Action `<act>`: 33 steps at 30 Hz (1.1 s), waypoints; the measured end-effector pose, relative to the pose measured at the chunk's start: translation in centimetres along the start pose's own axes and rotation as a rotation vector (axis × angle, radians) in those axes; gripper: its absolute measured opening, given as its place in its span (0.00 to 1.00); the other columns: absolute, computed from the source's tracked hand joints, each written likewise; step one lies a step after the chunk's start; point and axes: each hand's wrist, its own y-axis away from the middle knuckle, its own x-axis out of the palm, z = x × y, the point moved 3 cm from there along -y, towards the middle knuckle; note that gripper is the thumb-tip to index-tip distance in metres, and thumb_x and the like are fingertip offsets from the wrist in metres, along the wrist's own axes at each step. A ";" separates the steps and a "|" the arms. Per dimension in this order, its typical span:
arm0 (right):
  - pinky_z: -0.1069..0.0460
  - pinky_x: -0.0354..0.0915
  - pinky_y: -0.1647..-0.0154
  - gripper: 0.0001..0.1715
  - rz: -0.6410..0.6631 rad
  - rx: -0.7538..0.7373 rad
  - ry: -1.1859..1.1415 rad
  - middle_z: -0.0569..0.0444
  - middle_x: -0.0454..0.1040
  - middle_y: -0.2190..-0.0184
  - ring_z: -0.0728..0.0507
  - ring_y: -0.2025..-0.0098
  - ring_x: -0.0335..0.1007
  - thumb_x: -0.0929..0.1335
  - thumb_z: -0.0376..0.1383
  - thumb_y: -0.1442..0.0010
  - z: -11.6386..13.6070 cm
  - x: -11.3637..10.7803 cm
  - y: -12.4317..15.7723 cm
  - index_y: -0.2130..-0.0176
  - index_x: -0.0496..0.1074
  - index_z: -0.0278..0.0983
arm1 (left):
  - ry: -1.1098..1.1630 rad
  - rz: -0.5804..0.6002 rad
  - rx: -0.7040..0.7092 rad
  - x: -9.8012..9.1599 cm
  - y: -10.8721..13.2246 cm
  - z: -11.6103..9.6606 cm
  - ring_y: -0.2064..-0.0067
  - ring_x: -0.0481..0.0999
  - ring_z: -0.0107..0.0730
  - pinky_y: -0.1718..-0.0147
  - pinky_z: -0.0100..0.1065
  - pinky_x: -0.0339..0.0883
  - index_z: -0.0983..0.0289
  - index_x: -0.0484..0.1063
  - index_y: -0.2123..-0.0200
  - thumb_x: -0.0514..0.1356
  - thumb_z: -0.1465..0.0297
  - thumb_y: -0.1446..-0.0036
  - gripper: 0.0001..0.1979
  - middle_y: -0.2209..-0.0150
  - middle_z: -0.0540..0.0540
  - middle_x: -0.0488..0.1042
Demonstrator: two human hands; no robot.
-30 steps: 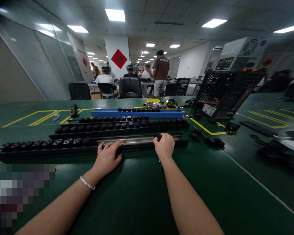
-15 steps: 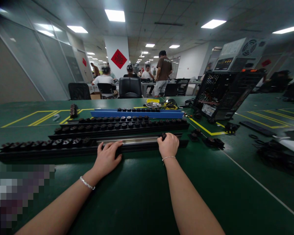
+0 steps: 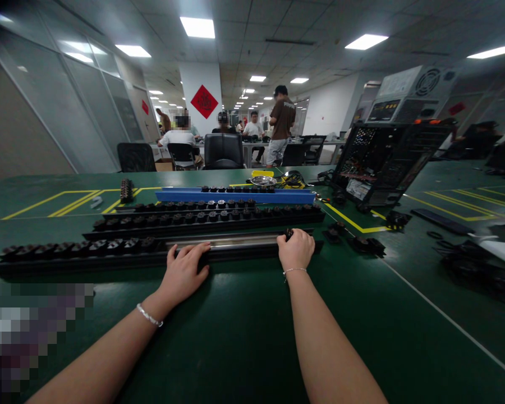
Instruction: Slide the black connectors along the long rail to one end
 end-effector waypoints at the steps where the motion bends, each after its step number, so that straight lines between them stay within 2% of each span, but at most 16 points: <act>1: 0.46 0.56 0.56 0.15 0.001 0.004 0.002 0.42 0.73 0.67 0.39 0.63 0.64 0.61 0.38 0.49 0.0 0.0 0.0 0.69 0.72 0.31 | 0.000 0.000 0.000 0.0 0.0 0.0 0.45 0.67 0.44 0.40 0.60 0.40 0.55 0.63 0.47 0.54 0.68 0.47 0.22 0.43 0.53 0.69; 20: 0.45 0.56 0.57 0.16 -0.048 0.015 0.012 0.42 0.74 0.68 0.39 0.65 0.64 0.61 0.39 0.49 -1.1 -0.1 -0.5 0.69 0.73 0.31 | -0.002 -0.007 -0.001 0.0 0.0 0.0 0.45 0.67 0.45 0.40 0.60 0.41 0.54 0.63 0.47 0.55 0.68 0.47 0.22 0.44 0.53 0.69; 26: 0.45 0.55 0.58 0.16 -0.017 0.031 0.039 0.41 0.74 0.69 0.39 0.65 0.64 0.61 0.38 0.49 -1.5 -0.1 -0.8 0.70 0.73 0.31 | -0.001 -0.003 -0.002 0.0 0.0 0.1 0.45 0.67 0.45 0.41 0.61 0.41 0.55 0.64 0.47 0.55 0.68 0.47 0.22 0.44 0.53 0.69; 33: 0.45 0.56 0.57 0.17 -0.044 0.047 0.046 0.41 0.74 0.68 0.38 0.64 0.64 0.61 0.38 0.50 -1.6 -0.2 -0.8 0.67 0.74 0.30 | -0.001 -0.007 -0.003 0.0 0.0 0.0 0.45 0.67 0.44 0.40 0.60 0.40 0.55 0.64 0.47 0.55 0.69 0.47 0.22 0.44 0.53 0.69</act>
